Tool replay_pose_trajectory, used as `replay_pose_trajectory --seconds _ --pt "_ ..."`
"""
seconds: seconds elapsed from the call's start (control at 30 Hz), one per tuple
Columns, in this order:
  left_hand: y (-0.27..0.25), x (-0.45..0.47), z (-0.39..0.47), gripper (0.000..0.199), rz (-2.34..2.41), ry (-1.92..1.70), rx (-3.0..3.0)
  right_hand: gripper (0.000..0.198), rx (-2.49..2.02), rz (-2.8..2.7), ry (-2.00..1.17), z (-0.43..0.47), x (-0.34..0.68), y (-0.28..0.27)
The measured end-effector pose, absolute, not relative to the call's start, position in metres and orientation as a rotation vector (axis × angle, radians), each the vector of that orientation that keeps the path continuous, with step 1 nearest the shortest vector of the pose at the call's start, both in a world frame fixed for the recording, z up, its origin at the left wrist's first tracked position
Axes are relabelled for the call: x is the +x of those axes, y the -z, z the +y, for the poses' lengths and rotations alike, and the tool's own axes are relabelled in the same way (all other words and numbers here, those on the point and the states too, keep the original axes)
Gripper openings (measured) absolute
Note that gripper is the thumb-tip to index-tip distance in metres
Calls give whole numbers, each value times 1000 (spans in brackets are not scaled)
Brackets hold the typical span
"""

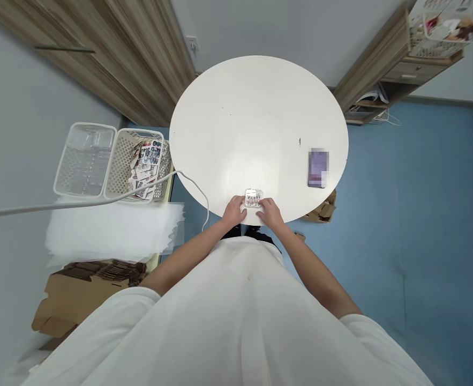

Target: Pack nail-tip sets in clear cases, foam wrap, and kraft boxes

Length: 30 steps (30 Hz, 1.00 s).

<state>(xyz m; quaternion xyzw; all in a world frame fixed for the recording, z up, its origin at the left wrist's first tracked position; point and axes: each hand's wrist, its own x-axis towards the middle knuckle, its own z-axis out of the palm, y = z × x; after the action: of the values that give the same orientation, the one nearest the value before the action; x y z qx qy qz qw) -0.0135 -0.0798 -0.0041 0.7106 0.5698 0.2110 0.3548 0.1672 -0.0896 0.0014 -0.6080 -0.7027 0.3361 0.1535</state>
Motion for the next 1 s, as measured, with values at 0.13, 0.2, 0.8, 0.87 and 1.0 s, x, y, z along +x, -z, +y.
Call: replay_pose_trajectory --seconds 0.13,0.2,0.8,0.87,1.0 --pt "1 -19 -69 63 1322 -446 2100 47 -1736 -2222 -793 -81 167 -7" --pt "1 -23 -62 64 1246 -378 2176 60 -1676 -2339 -739 -73 168 -8" --pt "-4 -31 -47 62 1126 -341 2335 38 -1500 -2671 -650 -56 156 -13" --pt "-6 -34 -46 49 1109 -372 2350 37 -1500 -2654 -683 -57 156 -19" --pt "-10 -39 -43 39 1041 -349 2345 53 -1532 -2543 -651 -71 157 -30"
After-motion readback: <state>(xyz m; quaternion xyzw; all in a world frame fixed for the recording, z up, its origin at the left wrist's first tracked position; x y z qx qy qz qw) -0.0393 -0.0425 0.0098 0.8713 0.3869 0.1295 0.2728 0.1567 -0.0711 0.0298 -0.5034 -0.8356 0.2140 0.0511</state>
